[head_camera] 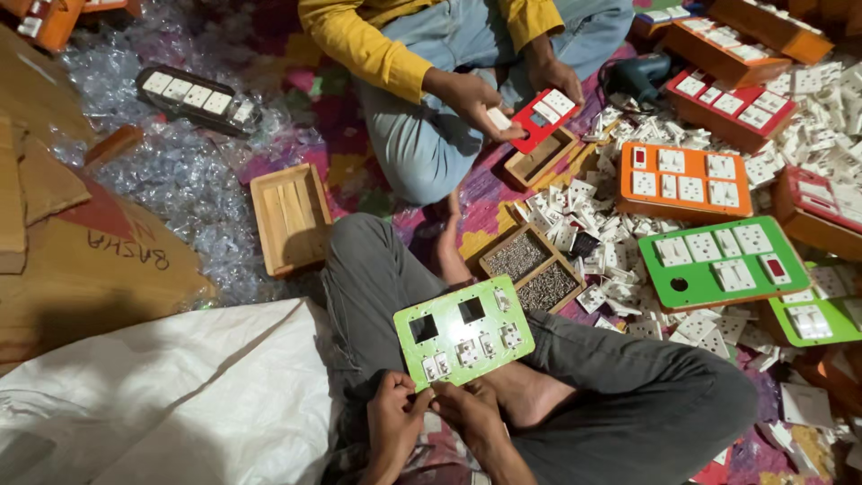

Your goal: The person sits cross-legged on the floor holding a green board and attaches white electrical socket and switch components into its cutouts, pressing them in by hand and picking parts from a tray of screws and components. They flip the board over to work on the other side and continue fitting components.

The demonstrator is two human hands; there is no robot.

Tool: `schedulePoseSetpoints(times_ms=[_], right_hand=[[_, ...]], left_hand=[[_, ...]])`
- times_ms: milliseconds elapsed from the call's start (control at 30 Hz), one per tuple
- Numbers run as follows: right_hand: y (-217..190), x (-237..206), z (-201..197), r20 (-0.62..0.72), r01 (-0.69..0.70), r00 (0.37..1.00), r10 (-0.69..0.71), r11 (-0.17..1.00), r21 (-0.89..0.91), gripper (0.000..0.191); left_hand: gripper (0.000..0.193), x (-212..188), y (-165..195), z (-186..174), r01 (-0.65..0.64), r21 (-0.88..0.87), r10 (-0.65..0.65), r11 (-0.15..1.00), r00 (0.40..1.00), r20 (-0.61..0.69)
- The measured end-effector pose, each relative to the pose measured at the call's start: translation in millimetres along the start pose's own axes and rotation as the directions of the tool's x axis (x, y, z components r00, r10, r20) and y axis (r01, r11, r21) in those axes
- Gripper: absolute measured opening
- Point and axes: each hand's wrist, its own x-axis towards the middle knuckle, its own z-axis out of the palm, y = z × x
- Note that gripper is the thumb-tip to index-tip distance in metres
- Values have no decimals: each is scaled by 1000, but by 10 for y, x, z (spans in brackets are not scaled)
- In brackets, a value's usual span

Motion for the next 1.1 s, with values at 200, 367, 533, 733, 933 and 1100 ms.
schedulePoseSetpoints(times_ms=[200,367,533,733,933,1100], right_hand=[[4,-45,88,85,94,991,-104,989,111,21],[-2,-155,147,122,101,986,-116,987,123,19],[67,-65,62,166,161,971,-169,985,61,11],[19,-88,18,219,200,954,-205,979,47,10],[-148,-302,18,311,148,934,-176,983,111,28],[-127,-204,-72,311,132,939,-148,989,72,27]], left_hand=[[35,-20,88,22,-136,20,137,990,988,-72],[38,-53,17,-24,-187,237,212,953,974,-85],[40,40,-71,-46,-184,132,197,974,976,-94],[39,195,-183,-13,-65,-311,76,948,997,25],[46,287,-147,-50,-81,-84,82,993,997,8],[42,212,56,-65,-31,1,31,1000,999,10]])
